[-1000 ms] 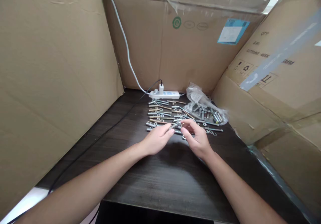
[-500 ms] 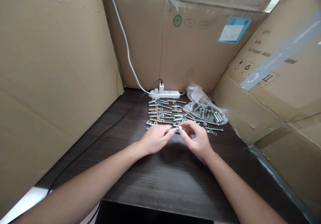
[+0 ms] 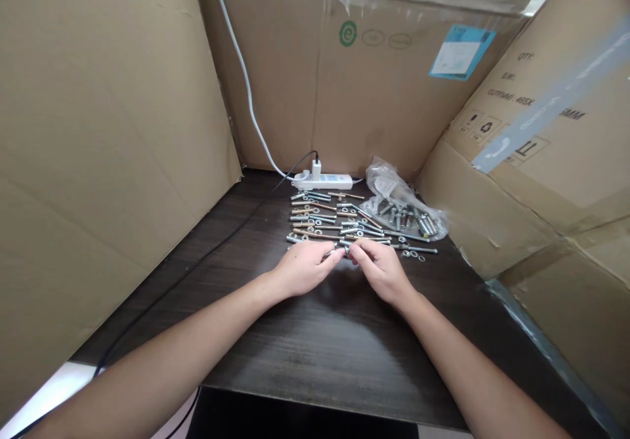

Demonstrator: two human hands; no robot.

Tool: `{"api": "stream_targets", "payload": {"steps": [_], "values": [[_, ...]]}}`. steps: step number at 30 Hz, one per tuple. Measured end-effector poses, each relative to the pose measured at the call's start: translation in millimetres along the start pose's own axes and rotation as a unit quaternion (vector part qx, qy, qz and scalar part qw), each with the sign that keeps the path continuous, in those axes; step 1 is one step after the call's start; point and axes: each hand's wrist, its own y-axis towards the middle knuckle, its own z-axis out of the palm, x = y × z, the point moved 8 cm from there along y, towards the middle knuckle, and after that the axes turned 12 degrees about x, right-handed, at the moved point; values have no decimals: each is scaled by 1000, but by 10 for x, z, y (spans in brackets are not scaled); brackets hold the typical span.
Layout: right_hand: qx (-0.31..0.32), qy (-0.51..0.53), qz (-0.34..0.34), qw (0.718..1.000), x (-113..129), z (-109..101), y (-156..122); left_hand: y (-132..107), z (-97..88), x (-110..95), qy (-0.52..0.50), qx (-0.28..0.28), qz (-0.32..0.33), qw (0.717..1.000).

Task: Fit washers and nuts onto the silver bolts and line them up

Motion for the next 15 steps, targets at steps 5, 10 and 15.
{"api": "stream_targets", "payload": {"steps": [5,10,15], "values": [[-13,10,-15,1000,56,-3,-6,16,13,32,3,2,-14,1000],[-26,34,-21,999,54,-6,-19,21,5,51,2,-3,-18,1000],[-13,40,-19,999,16,2,-25,18,-6,53,0,0,-23,1000]]}}
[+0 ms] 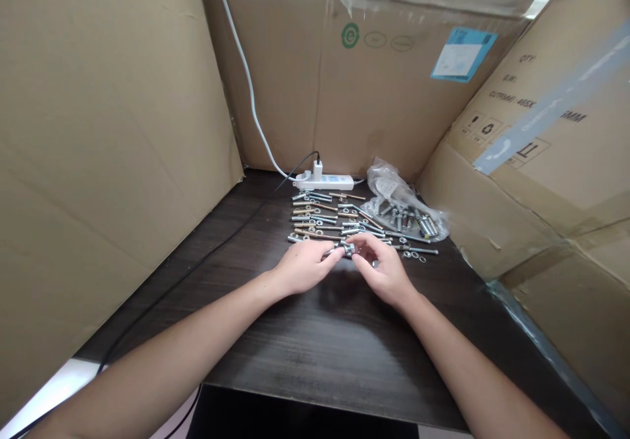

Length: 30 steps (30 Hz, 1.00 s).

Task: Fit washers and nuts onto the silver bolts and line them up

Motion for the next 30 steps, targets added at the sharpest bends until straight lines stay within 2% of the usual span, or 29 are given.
{"api": "stream_targets", "payload": {"steps": [6,16,23,26,30], "values": [[7,-7,21,1000,-41,7,15,-1,12,2,0,7,4,1000],[-12,-10,-3,1000,28,-2,10,0,-7,19,-5,-1,-5,1000],[-10,-15,41,999,-78,-25,17,5,-5,20,1,-1,-6,1000],[-15,-41,42,998,-81,-33,20,6,-3,34,1,-5,-7,1000],[-23,-21,41,999,-81,-30,14,1,-6,27,-15,-9,5,1000]]}}
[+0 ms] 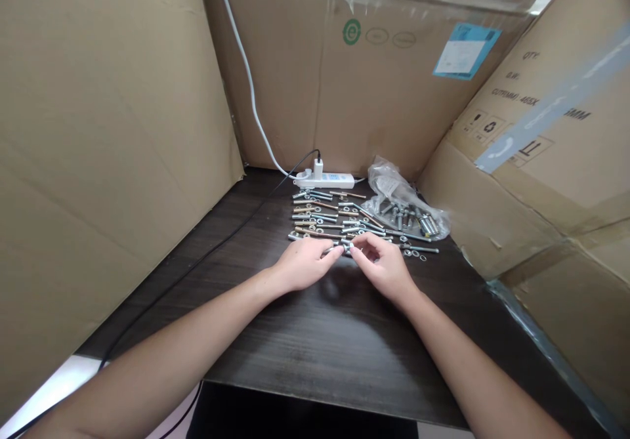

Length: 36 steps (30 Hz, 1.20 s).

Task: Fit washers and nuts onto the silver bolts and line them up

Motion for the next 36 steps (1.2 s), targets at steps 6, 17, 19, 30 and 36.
{"api": "stream_targets", "payload": {"steps": [6,17,19,30,36], "values": [[22,15,-4,1000,0,31,8,-4,7,-4,3,6,-6,1000],[11,-14,-17,1000,39,14,3,-5,13,-14,6,10,-3,1000],[6,-8,-22,1000,60,8,-1,-5,11,-12,5,10,-6,1000],[31,5,-12,999,-26,38,19,-5,8,-16,13,13,-5,1000],[26,-8,-12,1000,22,30,7,-3,12,-4,18,16,-12,1000]]}}
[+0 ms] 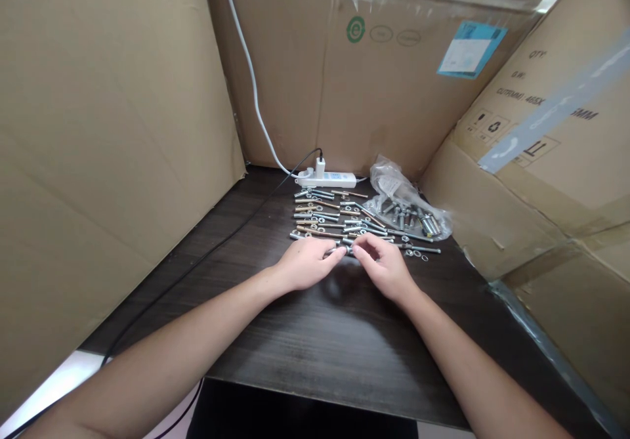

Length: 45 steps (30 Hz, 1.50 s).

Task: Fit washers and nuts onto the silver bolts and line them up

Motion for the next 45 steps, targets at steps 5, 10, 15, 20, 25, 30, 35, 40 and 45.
{"api": "stream_targets", "payload": {"steps": [5,10,15,20,25,30,35,40,45], "values": [[-10,16,-9,1000,35,-11,-12,-5,1,11,-2,0,-8,1000],[2,25,-8,1000,-1,7,-2,-5,-8,-2,1,4,-10,1000],[22,7,10,1000,-43,35,19,-3,-19,-16,2,1,-6,1000],[11,10,14,1000,-15,16,2,1,9,2,9,0,-1,1000],[9,16,8,1000,-9,23,-9,3,16,13,6,2,-3,1000],[22,19,14,999,-59,35,4,5,10,4,2,-2,2,1000],[27,3,23,999,-61,34,6,12,7,-1,5,-1,6,1000],[9,43,17,999,-21,14,-15,2,-1,-14,-1,6,-4,1000],[-14,49,13,999,-61,-19,-9,3,-59,34,-8,-13,-21,1000]]}}
